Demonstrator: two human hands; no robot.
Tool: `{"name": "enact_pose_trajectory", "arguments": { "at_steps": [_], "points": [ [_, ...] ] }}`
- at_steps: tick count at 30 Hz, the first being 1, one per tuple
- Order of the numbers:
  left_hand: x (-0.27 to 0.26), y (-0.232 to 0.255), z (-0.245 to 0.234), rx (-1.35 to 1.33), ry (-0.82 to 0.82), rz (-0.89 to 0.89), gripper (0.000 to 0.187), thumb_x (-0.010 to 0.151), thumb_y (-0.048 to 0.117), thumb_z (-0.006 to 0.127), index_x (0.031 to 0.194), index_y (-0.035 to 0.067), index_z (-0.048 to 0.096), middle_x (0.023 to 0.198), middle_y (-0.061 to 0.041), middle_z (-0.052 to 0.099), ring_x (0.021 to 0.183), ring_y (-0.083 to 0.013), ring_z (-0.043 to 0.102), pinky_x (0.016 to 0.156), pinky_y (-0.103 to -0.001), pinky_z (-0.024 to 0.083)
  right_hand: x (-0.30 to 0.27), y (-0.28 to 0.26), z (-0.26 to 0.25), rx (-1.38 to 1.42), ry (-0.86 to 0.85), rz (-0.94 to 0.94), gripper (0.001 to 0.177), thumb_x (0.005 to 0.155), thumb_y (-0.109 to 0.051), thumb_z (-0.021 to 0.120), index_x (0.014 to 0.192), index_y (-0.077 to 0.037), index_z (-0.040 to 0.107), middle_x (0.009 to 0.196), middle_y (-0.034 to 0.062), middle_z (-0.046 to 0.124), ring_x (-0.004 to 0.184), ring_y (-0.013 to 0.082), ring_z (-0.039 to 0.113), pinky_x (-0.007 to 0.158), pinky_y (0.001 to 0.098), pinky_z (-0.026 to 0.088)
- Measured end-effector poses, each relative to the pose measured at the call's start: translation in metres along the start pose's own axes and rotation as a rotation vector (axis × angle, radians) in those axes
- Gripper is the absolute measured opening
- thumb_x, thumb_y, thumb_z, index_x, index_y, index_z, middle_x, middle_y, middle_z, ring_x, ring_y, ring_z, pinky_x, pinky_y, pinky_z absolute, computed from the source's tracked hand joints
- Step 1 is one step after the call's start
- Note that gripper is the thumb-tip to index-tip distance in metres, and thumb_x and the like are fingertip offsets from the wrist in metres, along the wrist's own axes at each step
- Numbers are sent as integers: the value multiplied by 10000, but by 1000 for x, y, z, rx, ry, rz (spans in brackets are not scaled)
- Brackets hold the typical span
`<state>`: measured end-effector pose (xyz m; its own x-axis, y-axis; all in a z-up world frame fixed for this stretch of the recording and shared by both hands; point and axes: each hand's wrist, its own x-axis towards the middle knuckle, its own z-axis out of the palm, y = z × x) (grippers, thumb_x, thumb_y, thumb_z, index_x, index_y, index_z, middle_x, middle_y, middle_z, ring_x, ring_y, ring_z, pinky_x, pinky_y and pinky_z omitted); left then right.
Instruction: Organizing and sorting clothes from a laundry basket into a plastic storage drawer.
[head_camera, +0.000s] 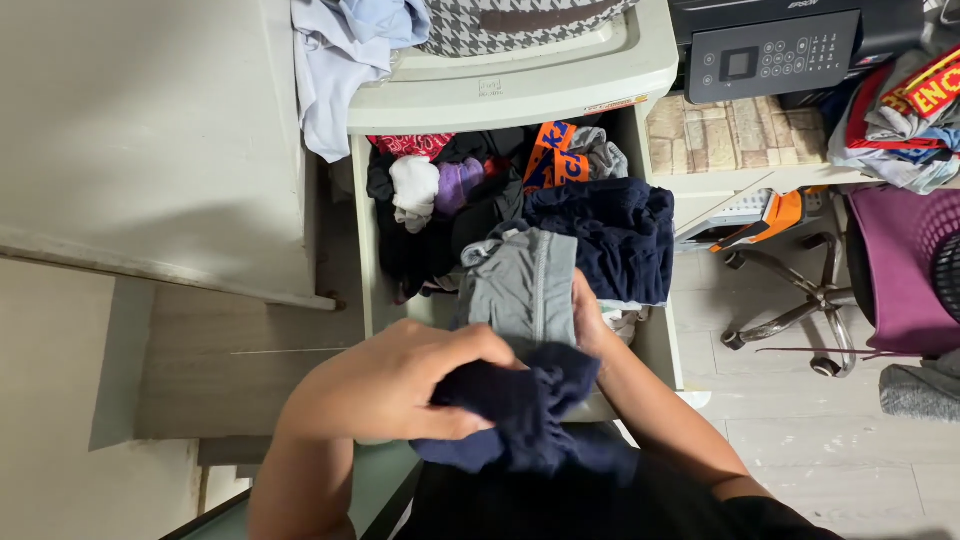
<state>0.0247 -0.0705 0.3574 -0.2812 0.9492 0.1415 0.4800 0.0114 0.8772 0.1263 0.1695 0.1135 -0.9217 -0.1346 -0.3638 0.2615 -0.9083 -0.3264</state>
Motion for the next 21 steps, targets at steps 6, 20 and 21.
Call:
{"name": "enact_pose_trajectory", "arguments": {
  "at_steps": [6,20,21],
  "points": [
    [44,-47,29,458,-84,-70,680,759,390,807,1328,112,561,1162,-188,691,1028,-358,698,882,-410,512,-12,15,-33,-188,32,73,606,992,-449,527,1412,-14,573,1335,152,659,1175,257,642,1019,419,520],
    [-10,-169,63,-815,-315,-472,707,795,111,804,1437,-14,535,1300,-19,666,1137,-91,585,1028,-271,472,-70,-53,103,-1930,295,350,656,938,-490,729,969,165,721,928,263,672,936,365,599,816,447,541],
    [-20,-178,54,-762,-184,-475,615,778,69,797,1349,-50,603,1224,-51,703,1082,-118,620,987,-297,508,-71,-59,91,-1889,115,-145,520,906,-417,745,1128,51,701,1110,185,696,1087,326,634,934,417,539]
  ]
}}
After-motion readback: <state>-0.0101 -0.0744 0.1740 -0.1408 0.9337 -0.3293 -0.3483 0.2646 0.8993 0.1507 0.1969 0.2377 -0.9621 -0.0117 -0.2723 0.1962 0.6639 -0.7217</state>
